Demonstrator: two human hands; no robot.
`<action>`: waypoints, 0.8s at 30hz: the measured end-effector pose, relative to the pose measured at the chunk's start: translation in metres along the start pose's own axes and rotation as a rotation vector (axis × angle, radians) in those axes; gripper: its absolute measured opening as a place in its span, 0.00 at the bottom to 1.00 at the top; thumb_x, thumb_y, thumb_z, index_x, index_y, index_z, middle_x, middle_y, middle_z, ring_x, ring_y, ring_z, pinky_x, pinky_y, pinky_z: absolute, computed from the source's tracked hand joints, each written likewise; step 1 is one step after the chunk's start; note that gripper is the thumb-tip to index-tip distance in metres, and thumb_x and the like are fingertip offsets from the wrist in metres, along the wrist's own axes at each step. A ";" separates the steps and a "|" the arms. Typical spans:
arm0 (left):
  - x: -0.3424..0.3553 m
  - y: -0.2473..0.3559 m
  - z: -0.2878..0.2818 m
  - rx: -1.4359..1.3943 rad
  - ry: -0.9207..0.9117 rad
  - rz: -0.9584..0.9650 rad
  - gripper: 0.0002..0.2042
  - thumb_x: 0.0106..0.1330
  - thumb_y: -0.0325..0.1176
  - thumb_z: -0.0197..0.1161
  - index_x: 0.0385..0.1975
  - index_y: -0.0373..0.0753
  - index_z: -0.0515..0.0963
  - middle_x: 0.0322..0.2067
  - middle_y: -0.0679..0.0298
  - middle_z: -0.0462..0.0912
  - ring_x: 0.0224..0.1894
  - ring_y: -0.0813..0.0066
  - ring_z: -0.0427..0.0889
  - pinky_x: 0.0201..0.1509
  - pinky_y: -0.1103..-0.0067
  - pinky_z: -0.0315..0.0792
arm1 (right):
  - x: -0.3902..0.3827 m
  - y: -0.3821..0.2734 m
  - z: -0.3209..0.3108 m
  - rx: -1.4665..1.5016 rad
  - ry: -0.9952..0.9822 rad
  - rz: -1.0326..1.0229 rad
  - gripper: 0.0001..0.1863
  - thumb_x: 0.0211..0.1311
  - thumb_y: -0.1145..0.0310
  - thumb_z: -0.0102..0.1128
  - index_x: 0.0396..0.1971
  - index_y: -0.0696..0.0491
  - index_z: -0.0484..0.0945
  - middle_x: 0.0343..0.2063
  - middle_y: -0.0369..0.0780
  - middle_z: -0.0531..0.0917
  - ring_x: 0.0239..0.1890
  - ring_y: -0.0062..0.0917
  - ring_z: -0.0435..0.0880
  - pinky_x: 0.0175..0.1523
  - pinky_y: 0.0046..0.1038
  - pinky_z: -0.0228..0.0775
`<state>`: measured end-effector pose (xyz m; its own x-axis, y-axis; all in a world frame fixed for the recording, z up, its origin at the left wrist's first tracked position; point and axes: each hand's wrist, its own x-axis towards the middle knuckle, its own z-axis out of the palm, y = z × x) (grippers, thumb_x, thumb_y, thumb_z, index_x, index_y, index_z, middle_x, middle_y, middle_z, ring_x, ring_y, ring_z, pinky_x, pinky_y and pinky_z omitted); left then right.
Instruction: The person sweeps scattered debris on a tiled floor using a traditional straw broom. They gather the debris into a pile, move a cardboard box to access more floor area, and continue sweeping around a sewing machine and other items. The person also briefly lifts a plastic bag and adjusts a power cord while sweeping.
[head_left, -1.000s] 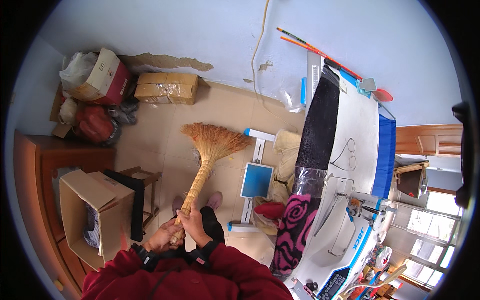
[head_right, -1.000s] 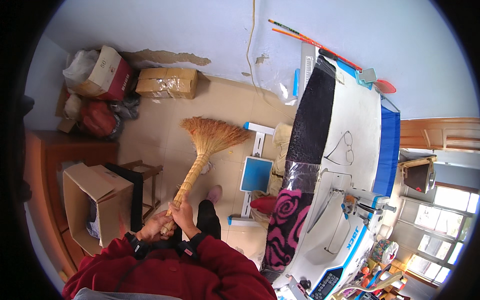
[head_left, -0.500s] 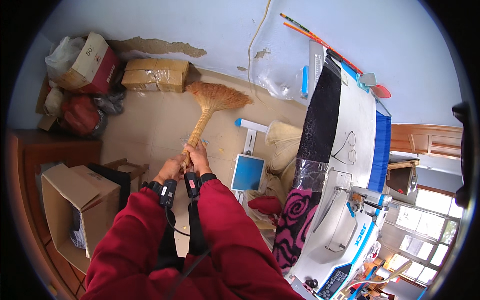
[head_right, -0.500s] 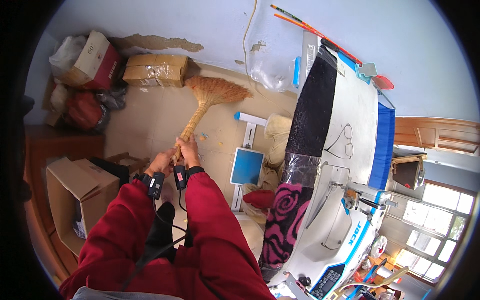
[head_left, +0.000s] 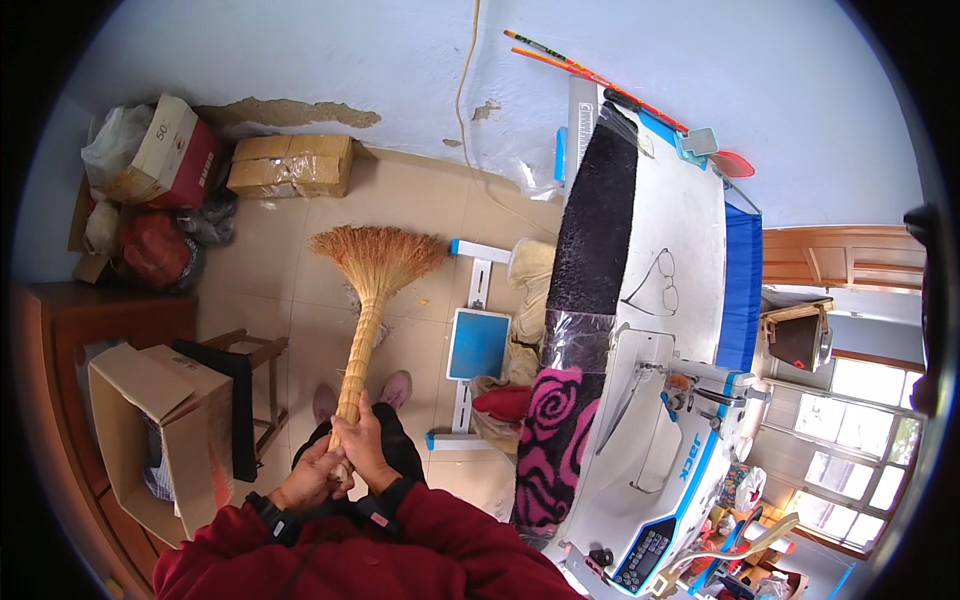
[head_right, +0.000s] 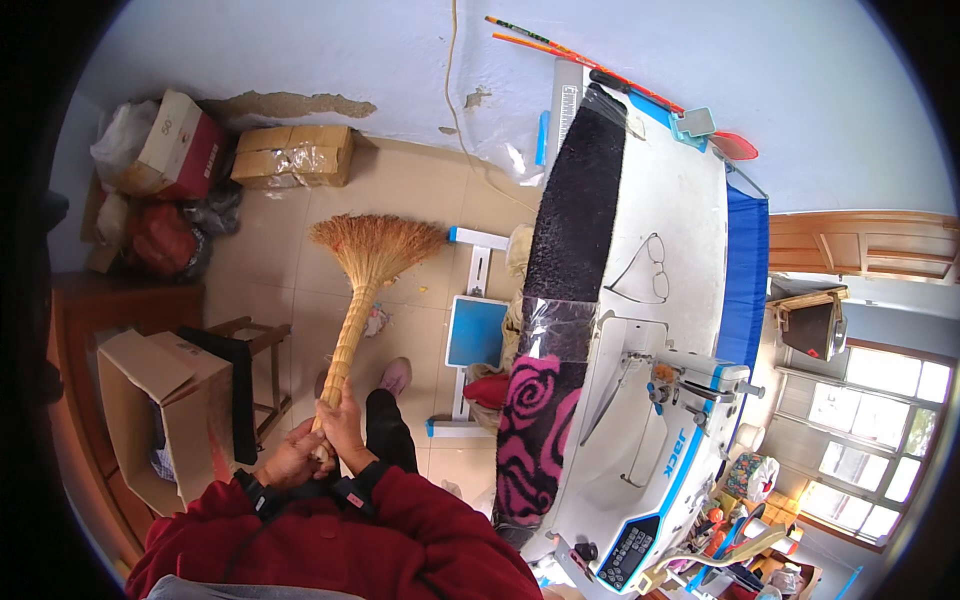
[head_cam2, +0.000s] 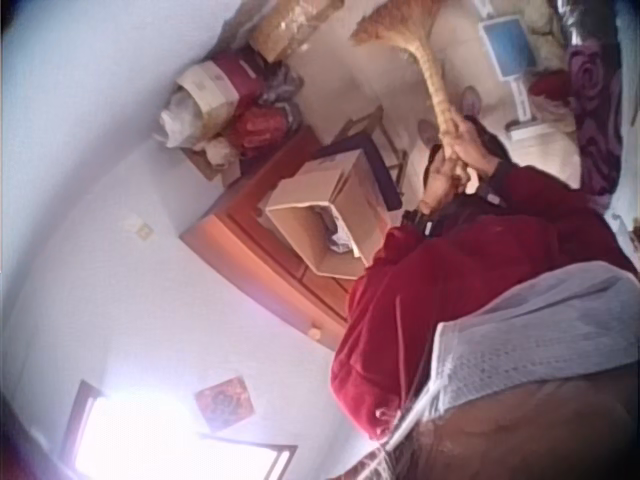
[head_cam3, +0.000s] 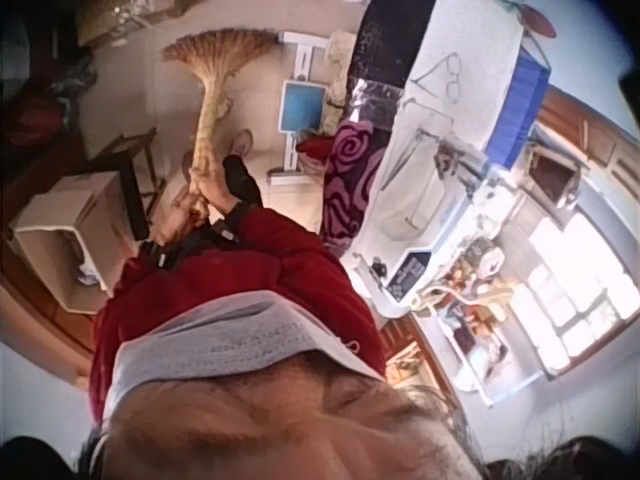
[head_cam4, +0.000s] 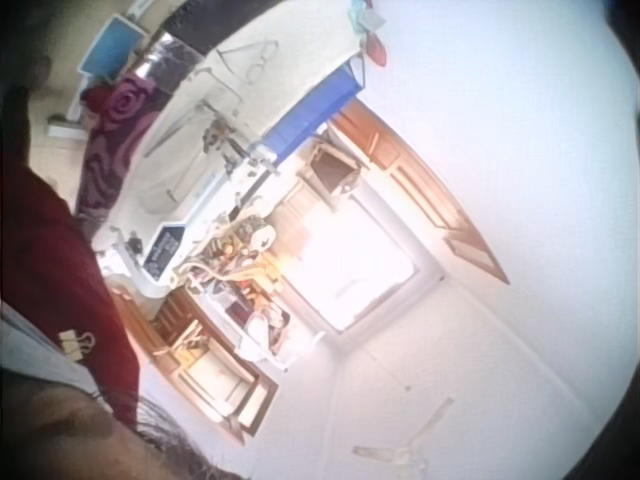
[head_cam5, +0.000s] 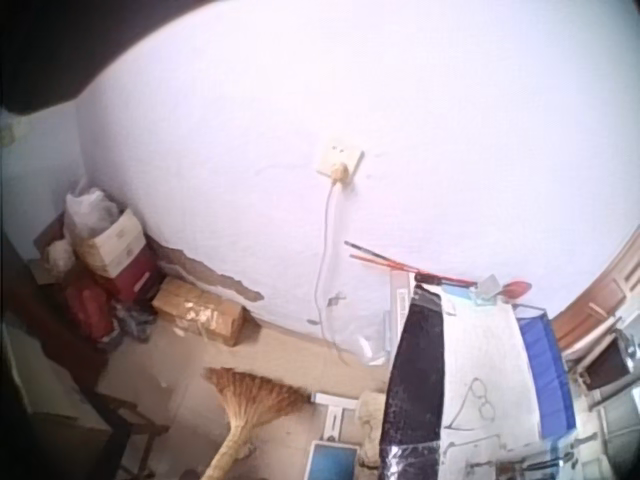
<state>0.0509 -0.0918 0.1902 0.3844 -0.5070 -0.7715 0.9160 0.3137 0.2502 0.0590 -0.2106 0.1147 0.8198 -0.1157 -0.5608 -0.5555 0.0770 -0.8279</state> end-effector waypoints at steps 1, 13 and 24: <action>0.004 0.000 0.005 -0.002 -0.029 0.009 0.10 0.72 0.38 0.48 0.48 0.44 0.63 0.29 0.63 0.73 0.23 0.72 0.76 0.20 0.79 0.67 | 0.002 -0.002 -0.005 0.018 0.014 0.035 0.39 0.54 0.73 0.61 0.63 0.68 0.53 0.32 0.41 0.77 0.30 0.19 0.75 0.33 0.21 0.71; 0.248 0.020 0.068 0.133 -0.157 0.041 0.12 0.71 0.39 0.50 0.48 0.39 0.69 0.27 0.64 0.75 0.24 0.77 0.74 0.26 0.81 0.67 | 0.177 0.016 -0.162 -0.040 0.318 -0.172 0.16 0.51 0.74 0.53 0.42 0.58 0.74 0.26 0.35 0.76 0.25 0.18 0.73 0.29 0.22 0.68; 0.258 0.040 0.052 0.527 0.290 0.194 0.17 0.67 0.41 0.55 0.46 0.34 0.74 0.27 0.67 0.75 0.27 0.80 0.71 0.30 0.80 0.67 | 0.253 0.107 -0.128 0.091 0.156 0.012 0.11 0.55 0.72 0.54 0.38 0.57 0.76 0.28 0.36 0.80 0.28 0.21 0.77 0.33 0.26 0.71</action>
<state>0.1925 -0.2521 0.0317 0.5704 -0.2193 -0.7916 0.7945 -0.0972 0.5994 0.1885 -0.3584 -0.1158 0.7779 -0.2655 -0.5696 -0.5446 0.1674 -0.8218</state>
